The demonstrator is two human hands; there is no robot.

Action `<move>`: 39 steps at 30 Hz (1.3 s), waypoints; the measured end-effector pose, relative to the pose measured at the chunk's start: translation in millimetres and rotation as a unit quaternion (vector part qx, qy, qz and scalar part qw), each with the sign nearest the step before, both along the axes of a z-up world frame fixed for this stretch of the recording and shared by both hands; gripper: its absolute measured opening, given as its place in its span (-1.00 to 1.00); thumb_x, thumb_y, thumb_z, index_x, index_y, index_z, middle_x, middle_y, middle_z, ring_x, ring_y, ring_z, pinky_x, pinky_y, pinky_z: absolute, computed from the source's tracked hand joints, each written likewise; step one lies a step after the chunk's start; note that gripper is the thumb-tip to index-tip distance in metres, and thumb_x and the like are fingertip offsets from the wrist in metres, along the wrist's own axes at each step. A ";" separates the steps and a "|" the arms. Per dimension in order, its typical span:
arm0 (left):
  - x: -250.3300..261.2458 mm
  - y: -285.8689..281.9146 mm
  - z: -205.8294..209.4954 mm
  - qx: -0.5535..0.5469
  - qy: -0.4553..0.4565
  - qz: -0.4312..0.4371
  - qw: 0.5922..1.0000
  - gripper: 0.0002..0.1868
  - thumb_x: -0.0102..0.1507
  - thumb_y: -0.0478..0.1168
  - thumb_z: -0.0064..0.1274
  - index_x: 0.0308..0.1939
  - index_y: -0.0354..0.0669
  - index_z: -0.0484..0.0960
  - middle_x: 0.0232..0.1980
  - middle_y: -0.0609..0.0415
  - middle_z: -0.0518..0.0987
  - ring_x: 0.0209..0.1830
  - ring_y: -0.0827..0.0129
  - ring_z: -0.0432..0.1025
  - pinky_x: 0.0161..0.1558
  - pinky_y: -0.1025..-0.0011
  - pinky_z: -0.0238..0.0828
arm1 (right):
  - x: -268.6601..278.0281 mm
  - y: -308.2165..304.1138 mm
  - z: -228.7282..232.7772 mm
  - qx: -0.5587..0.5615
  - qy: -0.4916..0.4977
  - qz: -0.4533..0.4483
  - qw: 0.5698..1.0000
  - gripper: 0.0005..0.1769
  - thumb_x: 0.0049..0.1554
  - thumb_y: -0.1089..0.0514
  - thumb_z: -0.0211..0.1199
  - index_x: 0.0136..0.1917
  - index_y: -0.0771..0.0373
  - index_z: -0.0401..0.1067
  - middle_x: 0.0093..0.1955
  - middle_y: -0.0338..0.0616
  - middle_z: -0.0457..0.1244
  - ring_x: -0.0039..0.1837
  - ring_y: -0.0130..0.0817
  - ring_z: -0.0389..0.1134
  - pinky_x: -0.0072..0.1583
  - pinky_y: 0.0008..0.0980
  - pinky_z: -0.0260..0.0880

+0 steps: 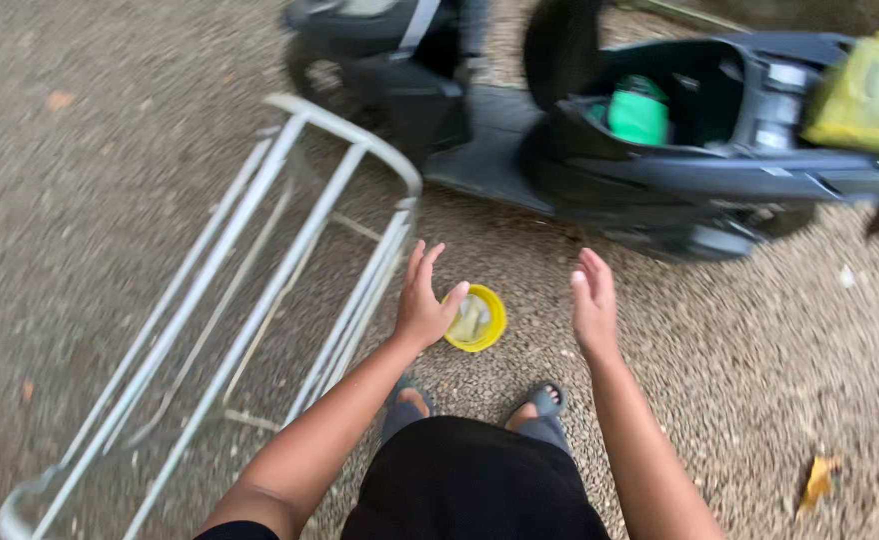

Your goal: The person unloads groceries from a motorcycle storage compartment, carries a metal rack to the side, and wipes down the interior of the trunk and its items with a cloth after dipping it in a yellow bucket of water.

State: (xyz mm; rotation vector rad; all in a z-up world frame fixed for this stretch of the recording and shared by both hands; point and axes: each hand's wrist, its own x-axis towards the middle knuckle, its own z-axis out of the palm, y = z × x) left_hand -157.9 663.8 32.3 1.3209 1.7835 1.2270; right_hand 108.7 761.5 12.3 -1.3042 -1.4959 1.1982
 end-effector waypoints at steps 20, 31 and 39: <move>341.9 233.2 14.9 0.035 0.010 -0.006 0.999 -0.22 0.14 -0.01 0.27 0.36 -0.14 0.30 0.34 -0.16 0.34 0.32 0.04 0.27 0.30 0.16 0.20 | 431.3 121.8 -8.9 -0.078 0.083 -0.142 0.983 -0.41 0.21 0.19 0.06 0.47 0.32 0.03 0.51 0.14 0.02 0.53 -0.14 0.05 0.44 -0.24 0.10; 431.5 509.3 7.1 0.079 0.071 -0.124 0.987 -0.16 0.12 0.05 0.32 0.36 -0.21 0.31 0.30 -0.22 0.41 0.32 -0.02 0.32 0.30 0.19 0.22 | 489.8 341.1 10.4 0.004 0.063 -0.200 0.978 -0.37 0.20 0.20 0.12 0.48 0.33 0.05 0.52 0.18 0.00 0.52 -0.07 0.06 0.45 -0.21 0.09; 536.8 665.2 -71.7 -0.056 0.060 -0.211 0.974 -0.02 0.08 0.15 0.34 0.39 -0.28 0.22 0.31 -0.31 0.35 0.32 -0.03 0.28 0.27 0.18 0.22 | 522.0 508.6 3.8 0.021 -0.119 -0.217 0.969 -0.27 0.17 0.03 0.25 0.48 0.33 0.08 0.43 0.16 0.15 0.46 -0.08 0.18 0.42 -0.22 0.15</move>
